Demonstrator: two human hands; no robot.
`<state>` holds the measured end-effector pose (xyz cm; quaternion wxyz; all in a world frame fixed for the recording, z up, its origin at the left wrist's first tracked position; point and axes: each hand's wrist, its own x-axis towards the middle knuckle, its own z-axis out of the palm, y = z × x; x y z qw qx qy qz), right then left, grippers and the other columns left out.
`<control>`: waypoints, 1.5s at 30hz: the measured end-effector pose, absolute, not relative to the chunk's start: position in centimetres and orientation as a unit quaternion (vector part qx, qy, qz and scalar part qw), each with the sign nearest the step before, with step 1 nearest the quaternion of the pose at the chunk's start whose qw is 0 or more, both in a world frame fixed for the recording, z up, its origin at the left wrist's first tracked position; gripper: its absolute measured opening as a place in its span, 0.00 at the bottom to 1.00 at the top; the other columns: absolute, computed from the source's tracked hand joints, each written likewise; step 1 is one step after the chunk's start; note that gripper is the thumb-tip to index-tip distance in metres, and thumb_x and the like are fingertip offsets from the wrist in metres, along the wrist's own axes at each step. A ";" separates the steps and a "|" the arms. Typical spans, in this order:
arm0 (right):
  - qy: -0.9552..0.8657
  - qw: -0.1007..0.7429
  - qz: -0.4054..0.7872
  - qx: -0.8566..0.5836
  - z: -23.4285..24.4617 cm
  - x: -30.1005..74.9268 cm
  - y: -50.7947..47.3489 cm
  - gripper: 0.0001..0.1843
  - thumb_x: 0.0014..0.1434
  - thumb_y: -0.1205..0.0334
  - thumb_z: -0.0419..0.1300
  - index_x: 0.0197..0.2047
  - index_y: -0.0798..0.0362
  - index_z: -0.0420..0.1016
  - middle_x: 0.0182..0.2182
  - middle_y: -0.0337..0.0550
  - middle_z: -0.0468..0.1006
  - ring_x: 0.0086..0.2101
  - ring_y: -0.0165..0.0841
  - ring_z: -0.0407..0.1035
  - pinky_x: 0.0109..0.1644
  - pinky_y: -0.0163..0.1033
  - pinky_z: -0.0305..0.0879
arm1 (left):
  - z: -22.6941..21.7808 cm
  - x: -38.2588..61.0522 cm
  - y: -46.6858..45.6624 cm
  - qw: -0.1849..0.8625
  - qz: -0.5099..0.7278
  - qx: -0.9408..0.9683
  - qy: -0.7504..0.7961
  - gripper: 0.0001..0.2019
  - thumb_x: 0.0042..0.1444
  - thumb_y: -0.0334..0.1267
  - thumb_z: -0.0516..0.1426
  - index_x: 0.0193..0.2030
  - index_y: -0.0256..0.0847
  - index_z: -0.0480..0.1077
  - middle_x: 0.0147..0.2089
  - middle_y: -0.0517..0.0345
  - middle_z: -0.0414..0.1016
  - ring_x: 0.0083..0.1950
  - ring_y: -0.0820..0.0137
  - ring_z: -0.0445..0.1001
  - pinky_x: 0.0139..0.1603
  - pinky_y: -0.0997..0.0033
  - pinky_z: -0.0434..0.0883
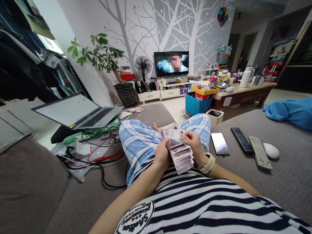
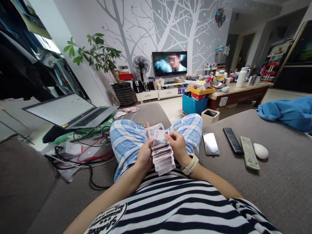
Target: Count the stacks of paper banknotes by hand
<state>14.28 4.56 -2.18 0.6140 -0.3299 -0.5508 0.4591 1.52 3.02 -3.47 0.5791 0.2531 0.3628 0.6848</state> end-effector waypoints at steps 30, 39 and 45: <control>-0.551 0.633 0.459 -0.290 -2.1 14.2 4.4 0.17 0.53 0.49 0.65 0.23 0.53 0.70 0.19 0.33 0.66 0.22 0.27 0.57 0.27 0.35 0.55 | -2.7 1.7 2.9 0.568 0.681 0.298 0.355 0.11 0.46 0.39 0.60 0.34 0.34 0.75 0.33 0.52 0.82 0.37 0.63 0.79 0.42 0.66 0.73; -0.543 0.633 0.476 -0.281 -2.1 14.2 4.4 0.14 0.52 0.51 0.66 0.26 0.53 0.72 0.20 0.34 0.69 0.23 0.28 0.59 0.27 0.34 0.56 | -2.6 1.6 2.8 0.574 0.671 0.293 0.367 0.11 0.45 0.38 0.59 0.35 0.33 0.76 0.33 0.51 0.82 0.34 0.63 0.78 0.39 0.66 0.73; -0.533 0.633 0.489 -0.276 -2.1 14.2 4.4 0.14 0.52 0.52 0.66 0.27 0.53 0.72 0.21 0.34 0.69 0.23 0.28 0.59 0.27 0.34 0.56 | -2.7 1.7 2.8 0.579 0.673 0.281 0.364 0.12 0.45 0.37 0.60 0.36 0.33 0.75 0.33 0.51 0.82 0.37 0.61 0.79 0.41 0.64 0.73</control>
